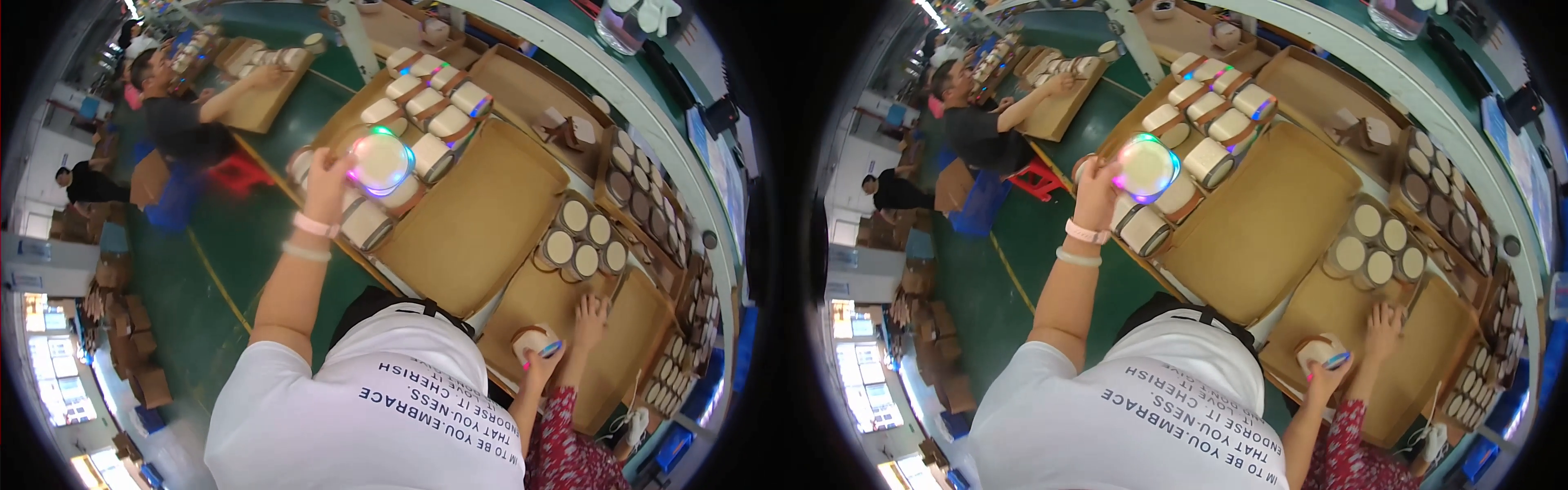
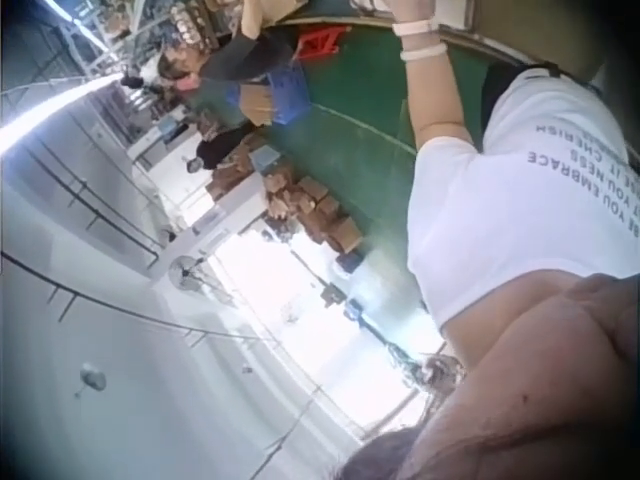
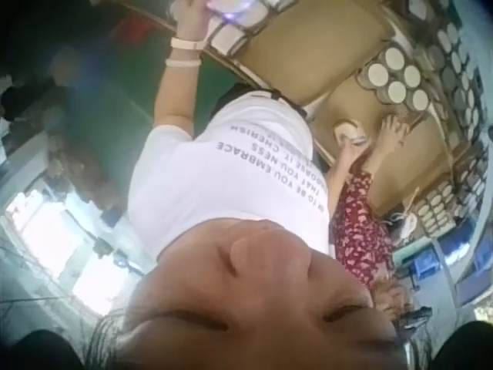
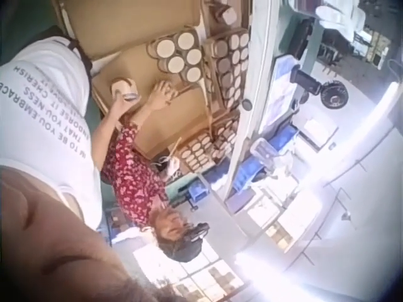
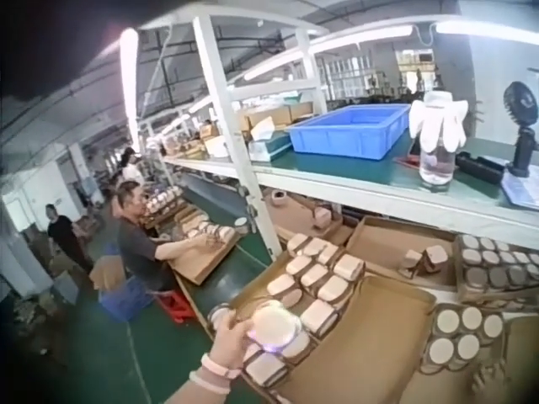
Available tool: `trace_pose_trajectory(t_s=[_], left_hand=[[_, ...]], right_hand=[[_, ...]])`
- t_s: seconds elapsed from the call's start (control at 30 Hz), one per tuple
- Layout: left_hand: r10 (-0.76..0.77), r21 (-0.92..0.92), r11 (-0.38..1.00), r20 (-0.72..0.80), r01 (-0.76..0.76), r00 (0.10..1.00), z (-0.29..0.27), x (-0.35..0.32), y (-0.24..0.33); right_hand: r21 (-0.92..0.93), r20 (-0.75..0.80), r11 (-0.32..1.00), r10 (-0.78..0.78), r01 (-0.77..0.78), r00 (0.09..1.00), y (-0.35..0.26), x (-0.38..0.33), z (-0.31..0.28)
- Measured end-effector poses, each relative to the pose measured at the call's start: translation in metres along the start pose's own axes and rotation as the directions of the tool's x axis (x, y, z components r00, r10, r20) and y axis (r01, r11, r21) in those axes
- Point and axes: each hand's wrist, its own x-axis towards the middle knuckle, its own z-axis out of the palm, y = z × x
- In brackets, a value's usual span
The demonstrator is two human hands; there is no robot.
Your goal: Organizes and places electronic LED cube lights into packaging boxes at an assembly line.
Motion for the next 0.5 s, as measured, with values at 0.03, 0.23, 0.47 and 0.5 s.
trace_pose_trajectory(t_s=[0.03, 0.23, 0.47, 0.5], left_hand=[[-0.069, -0.533, 0.836, 0.137, 0.132, 0.988, 0.008, -0.022, 0.016], [-0.061, -0.802, 0.390, 0.468, 0.453, 0.881, 0.008, -0.076, 0.029], [-0.152, -0.824, 0.410, 0.360, 0.390, 0.921, 0.008, -0.105, 0.037], [-0.192, -0.818, 0.415, 0.349, 0.398, 0.917, 0.006, -0.107, 0.036]], right_hand=[[-0.459, 0.072, 0.841, -0.286, 0.286, 0.956, 0.018, 0.029, -0.008], [-0.757, 0.643, -0.014, -0.198, 0.653, 0.740, -0.007, 0.113, 0.036], [-0.607, 0.792, -0.162, -0.214, 0.778, 0.572, -0.026, 0.132, 0.075], [-0.600, 0.797, -0.167, -0.212, 0.783, 0.566, -0.025, 0.132, 0.076]])
